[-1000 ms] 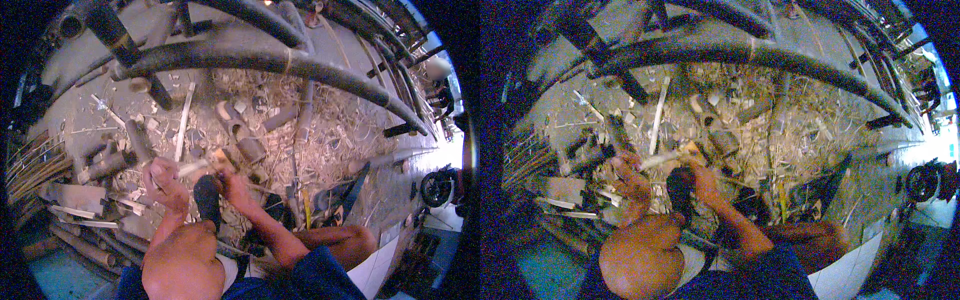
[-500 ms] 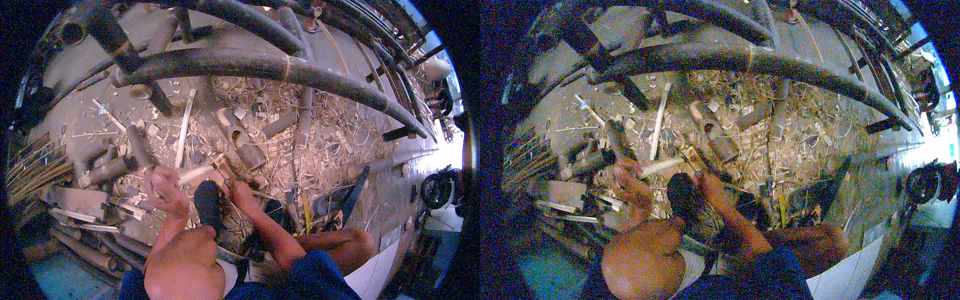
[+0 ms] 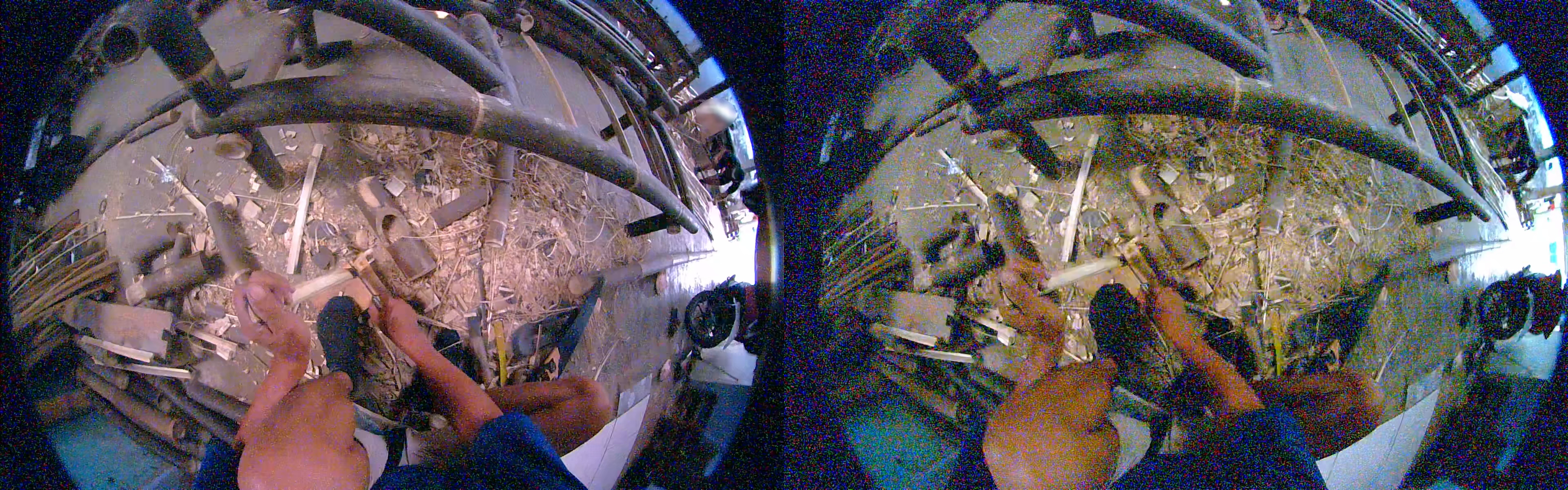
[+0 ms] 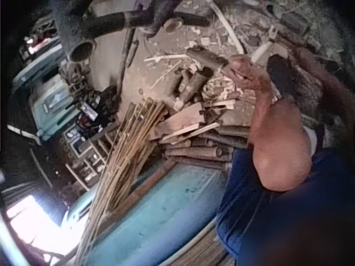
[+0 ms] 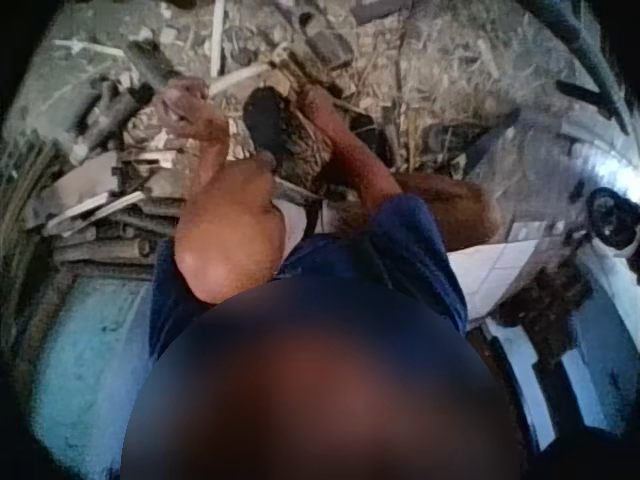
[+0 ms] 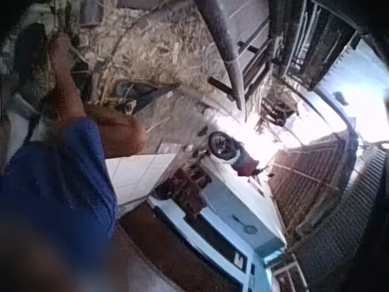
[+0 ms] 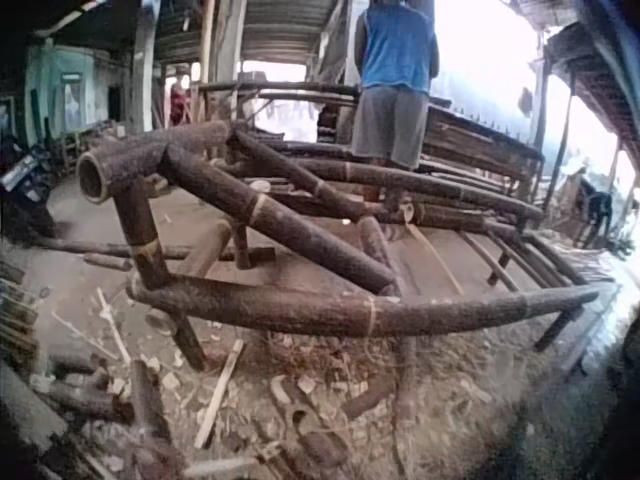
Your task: The person sits on the floor and uses a knife to split a bamboo pole into thin strips. They repeatedly position the pole, drive the knife through it, and separate the resulting strips.
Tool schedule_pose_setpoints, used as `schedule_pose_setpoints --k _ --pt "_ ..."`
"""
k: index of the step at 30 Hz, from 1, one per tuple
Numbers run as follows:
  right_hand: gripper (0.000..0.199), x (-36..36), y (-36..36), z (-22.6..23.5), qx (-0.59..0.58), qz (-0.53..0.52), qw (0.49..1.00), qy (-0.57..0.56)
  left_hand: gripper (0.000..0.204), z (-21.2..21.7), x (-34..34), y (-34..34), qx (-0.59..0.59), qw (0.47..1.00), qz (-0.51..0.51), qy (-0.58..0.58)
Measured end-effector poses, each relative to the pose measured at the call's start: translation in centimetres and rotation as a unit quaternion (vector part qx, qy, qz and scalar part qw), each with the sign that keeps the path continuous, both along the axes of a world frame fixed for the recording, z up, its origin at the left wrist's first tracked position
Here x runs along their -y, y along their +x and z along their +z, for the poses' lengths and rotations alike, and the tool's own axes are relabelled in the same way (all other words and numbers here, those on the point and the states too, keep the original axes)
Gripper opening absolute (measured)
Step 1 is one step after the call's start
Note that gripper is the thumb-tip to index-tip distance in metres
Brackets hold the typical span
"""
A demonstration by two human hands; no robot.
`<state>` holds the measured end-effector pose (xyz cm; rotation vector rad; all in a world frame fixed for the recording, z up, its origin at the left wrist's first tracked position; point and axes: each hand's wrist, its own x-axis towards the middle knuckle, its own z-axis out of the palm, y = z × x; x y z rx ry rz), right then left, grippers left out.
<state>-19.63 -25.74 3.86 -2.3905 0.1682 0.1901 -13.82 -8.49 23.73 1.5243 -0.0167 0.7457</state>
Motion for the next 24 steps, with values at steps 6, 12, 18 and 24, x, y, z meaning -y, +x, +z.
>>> schedule_pose_setpoints --k 6,12,18,24 --pt "0.037 -1.0 -1.5 -0.4 -0.064 0.02 0.996 -0.057 0.035 0.8 -0.4 0.0 -0.066 0.992 0.02 -0.109" --pt "0.037 -0.3 -1.8 2.3 -0.105 -0.012 0.993 -0.054 0.036 1.5 -0.9 0.9 -0.117 0.985 0.101 -0.077" --pt "0.033 -1.4 -0.8 6.0 -0.059 0.041 0.995 -0.074 0.04 1.4 -2.3 1.4 -0.117 0.947 0.073 -0.289" --pt "0.03 -4.5 0.4 10.8 -0.043 0.087 0.995 0.024 0.041 0.4 -2.4 0.7 -0.14 0.962 0.035 -0.233"
